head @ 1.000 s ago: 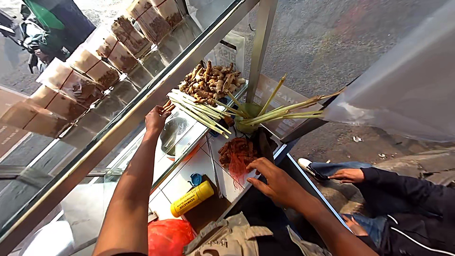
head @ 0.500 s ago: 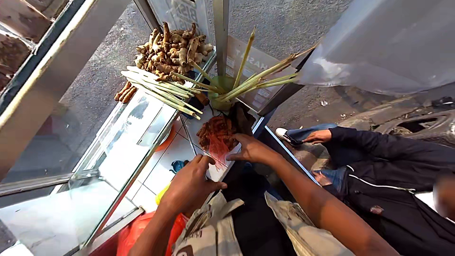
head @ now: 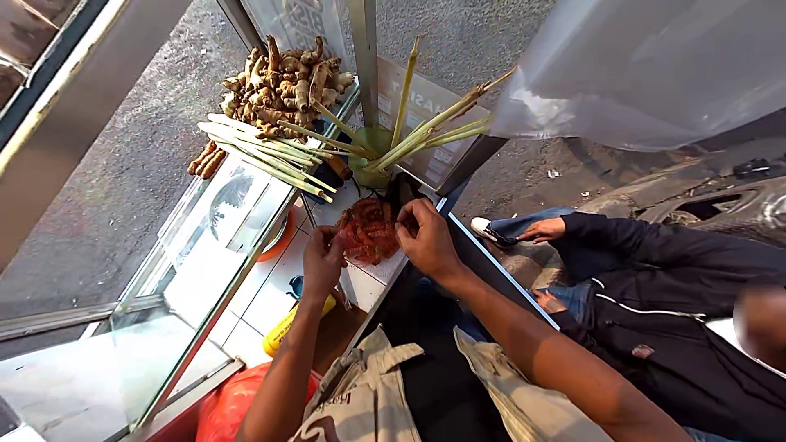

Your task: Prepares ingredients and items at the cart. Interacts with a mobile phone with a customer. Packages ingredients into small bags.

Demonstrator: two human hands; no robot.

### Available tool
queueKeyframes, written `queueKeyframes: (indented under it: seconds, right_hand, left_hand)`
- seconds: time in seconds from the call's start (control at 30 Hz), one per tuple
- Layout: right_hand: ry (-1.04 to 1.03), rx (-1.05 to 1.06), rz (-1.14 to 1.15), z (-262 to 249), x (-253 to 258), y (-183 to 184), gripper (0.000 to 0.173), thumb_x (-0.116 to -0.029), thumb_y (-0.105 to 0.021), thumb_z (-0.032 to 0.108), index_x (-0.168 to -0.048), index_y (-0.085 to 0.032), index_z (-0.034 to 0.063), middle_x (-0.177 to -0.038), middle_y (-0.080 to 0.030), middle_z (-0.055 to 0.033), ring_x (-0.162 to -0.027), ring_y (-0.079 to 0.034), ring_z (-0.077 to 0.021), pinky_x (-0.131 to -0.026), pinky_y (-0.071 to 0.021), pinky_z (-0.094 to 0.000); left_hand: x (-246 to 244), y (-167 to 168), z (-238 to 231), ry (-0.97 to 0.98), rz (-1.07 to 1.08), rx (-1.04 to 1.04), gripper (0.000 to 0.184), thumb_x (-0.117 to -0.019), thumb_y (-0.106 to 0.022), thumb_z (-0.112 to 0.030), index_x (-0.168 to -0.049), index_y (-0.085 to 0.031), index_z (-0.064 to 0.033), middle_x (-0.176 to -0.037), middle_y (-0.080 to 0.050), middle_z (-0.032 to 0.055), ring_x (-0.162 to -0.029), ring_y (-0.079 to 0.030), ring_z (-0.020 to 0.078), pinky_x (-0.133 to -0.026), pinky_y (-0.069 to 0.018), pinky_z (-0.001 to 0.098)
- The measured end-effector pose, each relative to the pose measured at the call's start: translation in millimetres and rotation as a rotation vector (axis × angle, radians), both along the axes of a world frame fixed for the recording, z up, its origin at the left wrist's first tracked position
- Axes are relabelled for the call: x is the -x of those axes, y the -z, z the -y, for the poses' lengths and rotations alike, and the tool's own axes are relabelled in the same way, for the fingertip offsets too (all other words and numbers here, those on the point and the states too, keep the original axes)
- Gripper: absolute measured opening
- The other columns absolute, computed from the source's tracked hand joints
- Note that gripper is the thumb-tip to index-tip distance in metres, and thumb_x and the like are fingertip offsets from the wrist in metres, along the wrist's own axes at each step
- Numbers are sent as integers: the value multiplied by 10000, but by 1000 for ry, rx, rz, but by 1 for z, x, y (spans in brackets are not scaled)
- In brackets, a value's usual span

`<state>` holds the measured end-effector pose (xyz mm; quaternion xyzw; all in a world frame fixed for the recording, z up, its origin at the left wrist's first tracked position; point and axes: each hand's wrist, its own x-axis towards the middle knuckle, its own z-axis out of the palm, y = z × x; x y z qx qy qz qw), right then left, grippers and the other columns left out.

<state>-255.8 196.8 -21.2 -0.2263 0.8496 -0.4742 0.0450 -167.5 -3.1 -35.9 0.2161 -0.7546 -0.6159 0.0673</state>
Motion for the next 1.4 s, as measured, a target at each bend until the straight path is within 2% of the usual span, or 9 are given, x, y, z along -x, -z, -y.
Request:
queueKeyframes:
  seconds: [0.07, 0.17, 0.4, 0.6, 0.77, 0.87, 1.0, 1.13, 1.4]
  right_hand:
    - [-167, 160, -91, 16, -20, -5, 68, -831, -671, 57, -895, -655, 37, -906, -613, -77, -782, -618, -136, -660, -554, -278]
    - [-303, 147, 53, 40, -34, 9, 86, -878, -606, 41, -904, -685, 18, -910, -671, -99, -860, -663, -179, -761, -567, -350]
    - [-305, -317, 221, 69, 3, 33, 231, -1032, -507, 83, -1015, -681, -67, -1033, -680, -241, -1047, -671, -379, -920, -544, -525]
    - [-434, -811, 167, 73, 22, 34, 369, -899, -748, 282, -1136, -694, 4, -1120, -701, -222, -1115, -646, -426, -949, -466, -679]
    - [-513, -895, 279, 81, 14, 30, 343, -835, -794, 209, -1075, -704, -18, -1115, -689, -242, -1085, -640, -462, -849, -479, -723]
    - [-526, -801, 321, 85, 3, 35, 356, -894, -741, 161, -1155, -655, -65, -1142, -666, -285, -1083, -631, -496, -832, -486, -721]
    - [-452, -710, 321, 75, -6, 26, 345, -1015, -569, 91, -1294, -585, -110, -1237, -629, -319, -1174, -602, -494, -921, -491, -669]
    - [-453, -713, 266, 67, -10, 30, 385, -1011, -569, 67, -1367, -551, -80, -1291, -620, -288, -1189, -608, -455, -944, -500, -617]
    - [-407, -667, 282, 59, -12, 34, 451, -1021, -557, 67, -1443, -480, -71, -1352, -587, -285, -1230, -586, -448, -985, -487, -600]
  left_hand:
    - [4, -1, -8, 23, -36, 11, 127, -1020, -623, -149, -1088, -599, -45, -744, -610, 8, -485, -520, 66, -463, -484, 220]
    - [10, 0, -13, 33, 4, 63, 163, -1021, -642, -208, -1080, -626, -58, -690, -587, 11, -496, -493, 83, -477, -441, 250]
    - [8, -9, -15, 42, 23, 26, 150, -1061, -572, -231, -1105, -597, -90, -686, -551, 6, -466, -453, 80, -441, -409, 228]
    - [8, -9, -11, -1, -32, -4, 139, -1065, -563, -240, -1095, -606, -111, -674, -538, -4, -453, -443, 77, -429, -405, 216]
    - [-3, 14, -2, -42, -35, -209, 127, -1084, -476, -169, -1081, -572, -85, -647, -482, -44, -468, -449, 48, -466, -450, 199]
    - [-19, 22, -9, -50, 285, -340, 526, -1112, -156, -480, -1182, -507, -96, -763, -560, -22, -550, -541, 83, -527, -516, 247]
    - [-28, 23, -46, -16, 623, -468, 964, -950, 101, -734, -1448, -329, -30, -1117, -663, 192, -813, -724, 296, -687, -612, 449]
    - [-31, 46, -61, -133, 501, -661, 939, -956, 71, -743, -1573, -153, -72, -1380, -548, 236, -1031, -700, 326, -807, -600, 473]
    - [-14, 55, -63, -279, 305, -750, 844, -1008, -45, -717, -1562, -242, -111, -1406, -533, 150, -1160, -621, 263, -926, -535, 499]
